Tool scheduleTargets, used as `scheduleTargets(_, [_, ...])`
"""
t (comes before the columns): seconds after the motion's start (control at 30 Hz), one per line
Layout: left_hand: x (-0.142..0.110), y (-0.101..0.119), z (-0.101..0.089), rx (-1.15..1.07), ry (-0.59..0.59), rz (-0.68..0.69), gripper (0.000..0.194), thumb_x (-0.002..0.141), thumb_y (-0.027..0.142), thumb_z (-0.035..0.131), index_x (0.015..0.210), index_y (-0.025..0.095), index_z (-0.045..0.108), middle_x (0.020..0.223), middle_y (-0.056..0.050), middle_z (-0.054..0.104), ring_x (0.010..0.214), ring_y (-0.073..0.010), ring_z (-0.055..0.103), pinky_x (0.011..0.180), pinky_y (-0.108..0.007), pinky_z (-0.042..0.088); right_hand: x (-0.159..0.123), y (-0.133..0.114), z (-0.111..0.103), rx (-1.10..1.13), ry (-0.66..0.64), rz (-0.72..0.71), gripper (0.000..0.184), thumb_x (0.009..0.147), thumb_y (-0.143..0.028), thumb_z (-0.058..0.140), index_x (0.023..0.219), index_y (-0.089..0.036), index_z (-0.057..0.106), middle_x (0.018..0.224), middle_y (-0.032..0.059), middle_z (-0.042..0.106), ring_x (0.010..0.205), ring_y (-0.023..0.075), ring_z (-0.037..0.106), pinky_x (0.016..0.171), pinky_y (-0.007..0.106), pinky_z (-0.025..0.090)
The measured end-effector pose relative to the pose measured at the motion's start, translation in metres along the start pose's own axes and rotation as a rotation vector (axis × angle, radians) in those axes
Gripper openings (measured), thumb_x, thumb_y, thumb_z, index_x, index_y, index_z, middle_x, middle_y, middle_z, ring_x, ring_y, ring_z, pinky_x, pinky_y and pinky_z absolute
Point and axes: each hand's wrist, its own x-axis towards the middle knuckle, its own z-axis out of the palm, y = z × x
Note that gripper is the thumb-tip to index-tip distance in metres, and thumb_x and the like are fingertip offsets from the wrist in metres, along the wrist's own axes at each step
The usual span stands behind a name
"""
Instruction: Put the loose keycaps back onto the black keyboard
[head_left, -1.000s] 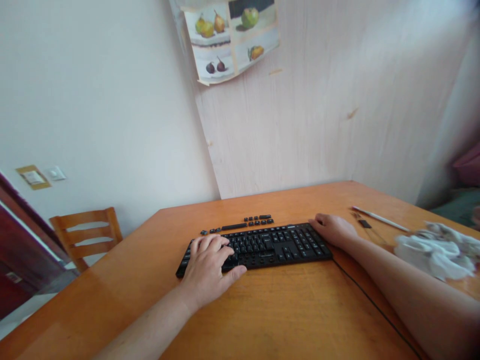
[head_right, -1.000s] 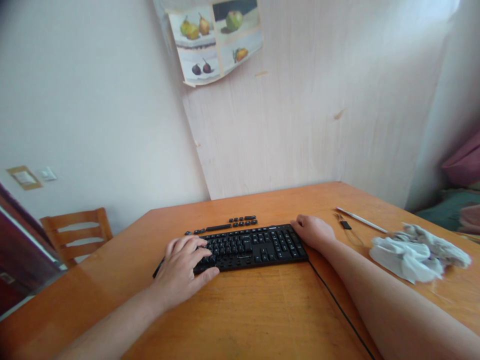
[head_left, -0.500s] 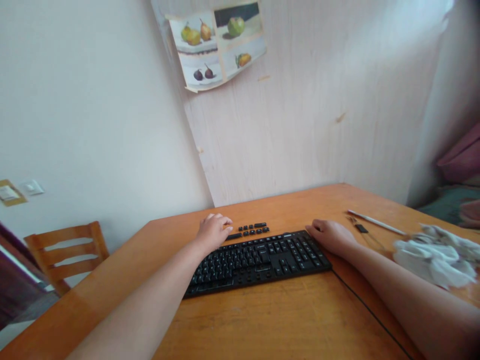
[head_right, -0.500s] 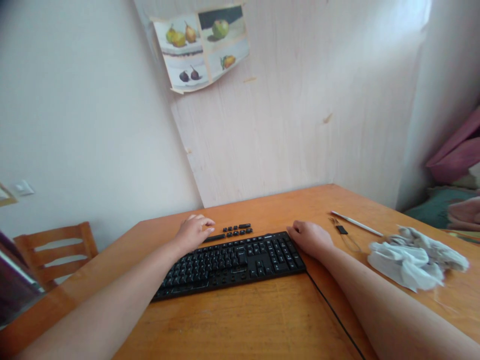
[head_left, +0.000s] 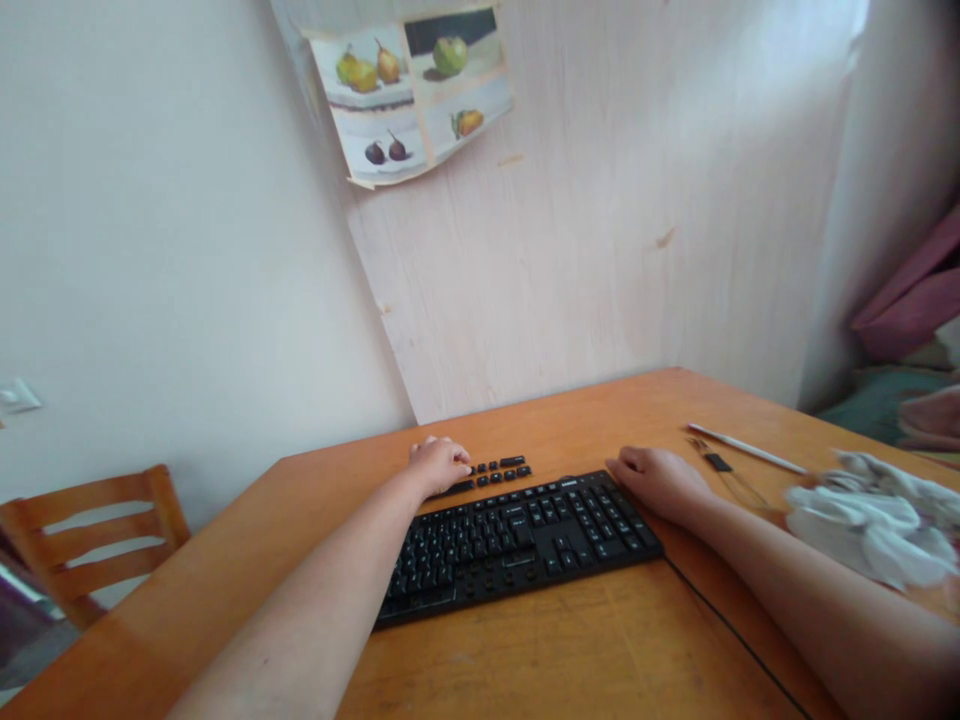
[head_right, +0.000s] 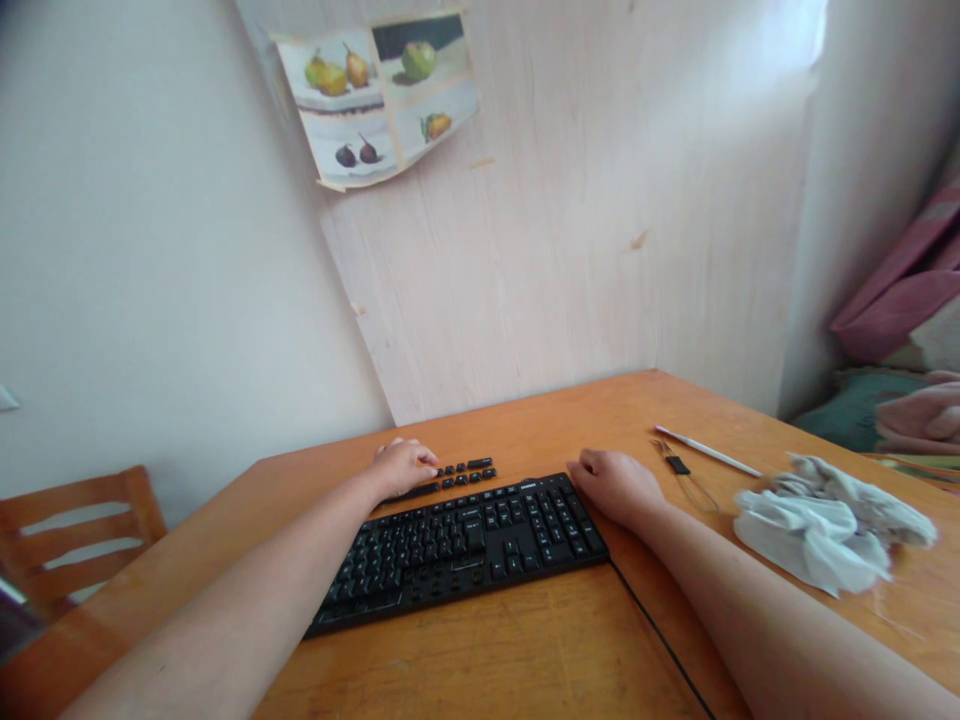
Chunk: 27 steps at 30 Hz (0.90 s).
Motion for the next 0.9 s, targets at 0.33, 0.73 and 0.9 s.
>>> scheduleTargets(0.33, [0.002,0.004,0.002,-0.002,-0.021,0.037,0.02,0.072,0.042,0.062,0.086,0.039,0.076,0.103,0.0,0.072,0.109,-0.0293,0.053,0.093,-0.049,0.035,0.002,0.002,0.001,-0.007,-0.01,-0.003,0.041,0.091,-0.051,0.037,0.073,-0.022,0.061,0.079,0.0076,0.068,0.075,0.0209,0.06,0.058,0.028,0.029])
scheduleTargets(0.73, [-0.036,0.004,-0.022,-0.047,0.114,0.052,0.022,0.08,0.045,0.059,0.089,0.033,0.074,0.101,-0.002,0.069,0.107,-0.0277,0.051,0.091,-0.046,0.032,0.004,0.006,0.003,-0.024,-0.007,-0.032,0.044,0.092,-0.051,0.035,0.075,-0.022,0.062,0.078,0.0084,0.068,0.073,0.0207,0.059,0.059,0.028,0.03])
scheduleTargets(0.9, [-0.087,0.007,-0.038,-0.099,0.185,0.152,0.019,0.082,0.043,0.06,0.091,0.032,0.073,0.097,-0.001,0.069,0.102,-0.0239,0.052,0.089,-0.041,0.033,0.005,0.007,0.004,-0.025,-0.005,-0.026,0.045,0.091,-0.053,0.035,0.073,-0.021,0.061,0.077,0.0078,0.067,0.071,0.0207,0.059,0.057,0.028,0.029])
